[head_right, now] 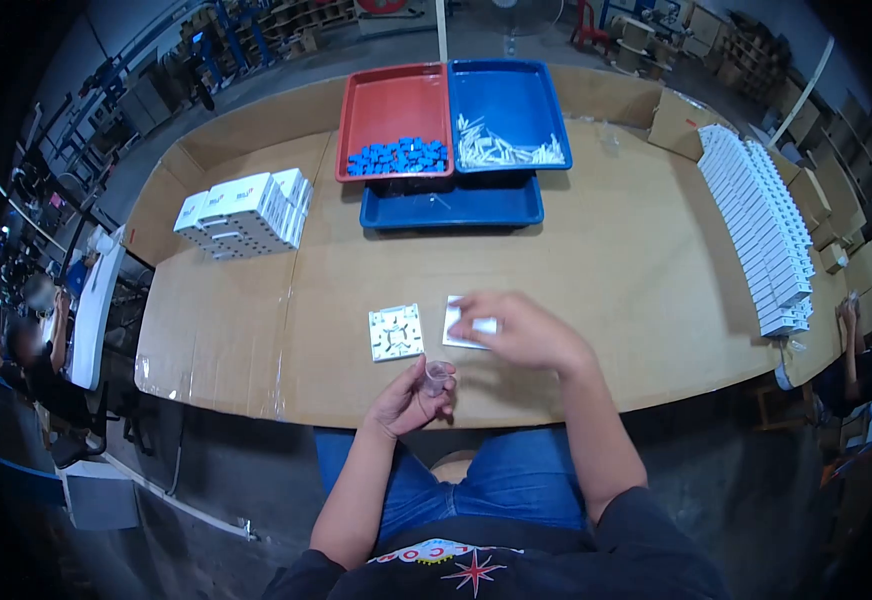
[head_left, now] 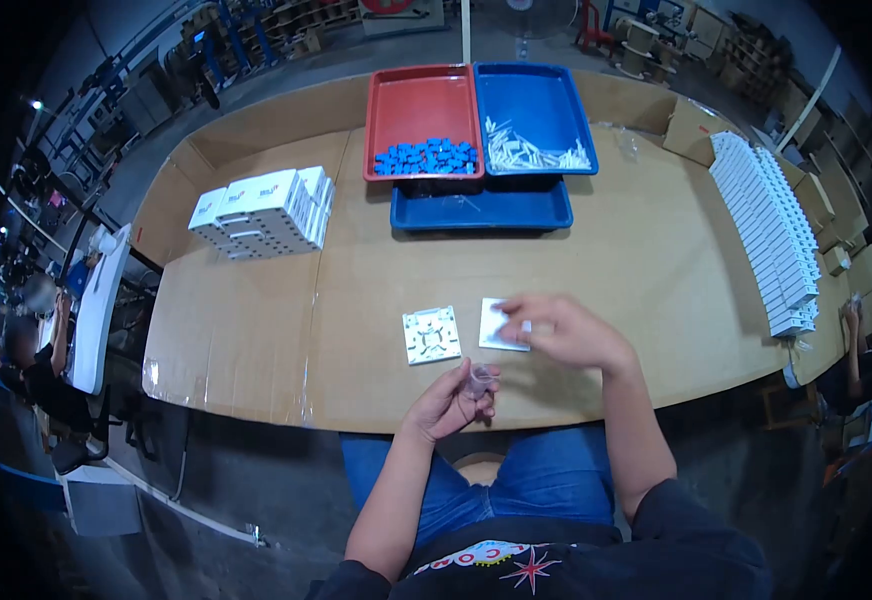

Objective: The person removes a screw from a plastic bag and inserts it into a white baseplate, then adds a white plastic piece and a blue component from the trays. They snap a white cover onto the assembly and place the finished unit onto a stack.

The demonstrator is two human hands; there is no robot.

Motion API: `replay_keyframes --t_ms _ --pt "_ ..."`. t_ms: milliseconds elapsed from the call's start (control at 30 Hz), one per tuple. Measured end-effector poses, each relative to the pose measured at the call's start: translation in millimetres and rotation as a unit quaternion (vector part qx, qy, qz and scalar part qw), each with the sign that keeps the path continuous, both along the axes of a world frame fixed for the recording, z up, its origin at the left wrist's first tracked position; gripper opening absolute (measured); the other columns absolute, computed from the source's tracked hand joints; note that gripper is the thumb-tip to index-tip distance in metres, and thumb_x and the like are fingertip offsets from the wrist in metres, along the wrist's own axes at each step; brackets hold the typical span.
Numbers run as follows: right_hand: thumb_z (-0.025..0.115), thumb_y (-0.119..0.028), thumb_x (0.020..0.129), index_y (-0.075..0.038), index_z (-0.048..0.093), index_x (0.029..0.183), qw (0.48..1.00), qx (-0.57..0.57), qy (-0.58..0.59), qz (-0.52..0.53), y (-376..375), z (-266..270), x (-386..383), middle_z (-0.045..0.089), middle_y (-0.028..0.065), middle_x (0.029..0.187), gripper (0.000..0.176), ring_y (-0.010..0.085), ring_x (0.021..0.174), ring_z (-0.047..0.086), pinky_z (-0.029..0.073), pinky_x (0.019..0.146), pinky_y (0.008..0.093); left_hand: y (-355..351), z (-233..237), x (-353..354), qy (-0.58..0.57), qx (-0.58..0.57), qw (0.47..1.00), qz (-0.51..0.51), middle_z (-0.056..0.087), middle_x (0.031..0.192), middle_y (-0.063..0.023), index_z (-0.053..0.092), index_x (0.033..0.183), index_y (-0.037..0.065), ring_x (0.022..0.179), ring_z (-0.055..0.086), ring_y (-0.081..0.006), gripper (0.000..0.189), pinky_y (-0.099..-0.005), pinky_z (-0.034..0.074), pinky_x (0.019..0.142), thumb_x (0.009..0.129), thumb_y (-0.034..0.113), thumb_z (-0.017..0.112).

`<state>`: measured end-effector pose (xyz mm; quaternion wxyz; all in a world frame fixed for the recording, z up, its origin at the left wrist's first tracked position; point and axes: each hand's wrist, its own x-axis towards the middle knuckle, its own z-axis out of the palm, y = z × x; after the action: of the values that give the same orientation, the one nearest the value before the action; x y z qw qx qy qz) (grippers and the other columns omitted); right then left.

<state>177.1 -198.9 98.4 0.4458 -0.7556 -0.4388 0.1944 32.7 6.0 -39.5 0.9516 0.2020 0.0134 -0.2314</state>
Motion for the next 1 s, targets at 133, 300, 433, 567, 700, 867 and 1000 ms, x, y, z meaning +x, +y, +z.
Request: replay_keyframes --t_ms 133,300,433,567,700,867,1000 --pt "0.067 -0.018 0.099 0.000 0.074 0.112 0.979 0.014 -0.114 -0.168 25 2 98 0.076 0.0177 0.109 0.024 0.0296 0.102 0.072 0.055 0.089 0.0394 3 -17 2 0.018 -0.060 0.998 -0.010 0.068 0.104 -0.0069 0.056 0.137 0.000 0.078 0.063 -0.0160 0.056 -0.0362 0.055 0.080 0.112 0.048 0.041" --pt "0.059 -0.008 0.094 -0.003 0.075 0.112 0.934 -0.055 -0.259 -0.240 67 -11 218 0.075 0.0163 0.112 0.024 0.0363 0.105 0.070 0.056 0.091 0.0458 2 -19 2 0.028 -0.069 0.997 0.000 0.065 0.104 -0.0064 0.058 0.137 0.001 0.082 0.059 -0.0194 0.058 -0.0380 0.051 0.083 0.111 0.049 0.040" --pt "0.056 -0.001 0.089 0.000 0.071 0.120 0.890 -0.117 -0.385 -0.216 98 -20 272 0.068 0.0166 0.132 0.035 0.0366 0.117 0.066 0.053 0.101 0.0449 1 -20 3 0.023 -0.060 0.998 0.003 0.067 0.108 -0.0058 0.055 0.140 0.001 0.081 0.062 -0.0173 0.057 -0.0371 0.053 0.085 0.111 0.048 0.041" --pt "0.056 -0.006 0.092 -0.006 0.071 0.119 0.888 -0.110 -0.407 -0.185 114 -54 318 0.069 0.0136 0.129 0.032 0.0351 0.126 0.060 0.050 0.106 0.0495 2 -21 5 0.027 -0.085 0.996 -0.005 0.067 0.108 -0.0057 0.057 0.138 0.001 0.085 0.063 -0.0194 0.057 -0.0374 0.053 0.085 0.111 0.049 0.041" --pt "0.061 -0.016 0.093 -0.009 0.074 0.112 0.894 -0.158 -0.390 -0.155 111 -56 326 0.069 0.0119 0.125 0.025 0.0336 0.121 0.061 0.052 0.102 0.0485 2 -22 6 0.026 -0.094 0.995 -0.006 0.067 0.110 -0.0062 0.056 0.138 0.001 0.086 0.062 -0.0198 0.057 -0.0383 0.052 0.085 0.111 0.050 0.040" --pt "0.067 -0.024 0.090 -0.009 0.075 0.102 0.867 -0.206 -0.404 -0.205 87 -40 312 0.070 0.0108 0.115 0.021 0.0324 0.116 0.062 0.052 0.097 0.0478 -1 -21 9 0.027 -0.099 0.995 -0.009 0.067 0.111 -0.0063 0.054 0.140 0.001 0.086 0.062 -0.0187 0.058 -0.0388 0.052 0.088 0.112 0.049 0.039" --pt "0.070 -0.025 0.088 -0.010 0.076 0.101 0.875 -0.201 -0.388 -0.207 81 -38 318 0.071 0.0111 0.112 0.021 0.0323 0.115 0.062 0.052 0.096 0.0483 -2 -16 7 0.039 -0.088 0.995 -0.003 0.067 0.113 -0.0068 0.055 0.140 0.001 0.087 0.062 -0.0178 0.057 -0.0399 0.051 0.093 0.112 0.048 0.040"
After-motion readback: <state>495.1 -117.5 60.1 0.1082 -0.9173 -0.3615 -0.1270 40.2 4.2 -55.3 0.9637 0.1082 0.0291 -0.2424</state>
